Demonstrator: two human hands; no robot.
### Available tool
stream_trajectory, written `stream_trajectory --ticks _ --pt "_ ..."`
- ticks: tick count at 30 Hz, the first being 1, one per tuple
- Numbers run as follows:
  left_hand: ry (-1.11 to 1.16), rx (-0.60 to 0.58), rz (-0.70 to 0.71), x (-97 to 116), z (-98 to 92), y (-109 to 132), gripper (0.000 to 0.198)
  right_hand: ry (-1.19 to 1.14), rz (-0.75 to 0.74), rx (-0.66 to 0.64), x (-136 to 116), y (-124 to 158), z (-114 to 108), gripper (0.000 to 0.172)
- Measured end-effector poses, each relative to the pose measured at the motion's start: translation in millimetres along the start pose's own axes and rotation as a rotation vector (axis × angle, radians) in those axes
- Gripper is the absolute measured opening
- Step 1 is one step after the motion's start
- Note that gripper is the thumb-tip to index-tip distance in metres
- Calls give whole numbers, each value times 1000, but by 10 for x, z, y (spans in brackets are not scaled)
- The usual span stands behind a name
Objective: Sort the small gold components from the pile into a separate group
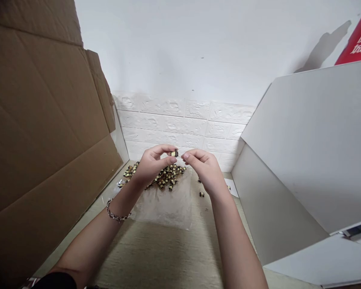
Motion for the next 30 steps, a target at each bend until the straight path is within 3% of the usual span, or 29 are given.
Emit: stream_trajectory --ticks 9,15,24,30 --pt "-394 -24 240 162 61 71 19 81 64 14 -10 8 9 21" --pt "-467 -2 273 138 59 65 19 113 61 27 10 0 11 24" --pt "-623 26 369 162 34 72 15 57 -28 75 1 7 -3 14" --pt "-639 91 390 175 33 86 16 -74 -71 104 39 7 105 15"
Point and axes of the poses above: each hand's wrist, its own y-axis away from the middle knuckle, its own z-axis out of the palm, x = y × z, the point moved 1 cm from there along -y, towards the middle knuckle, and after that the axes turned 7 degrees about y, right-handed, at the moved point
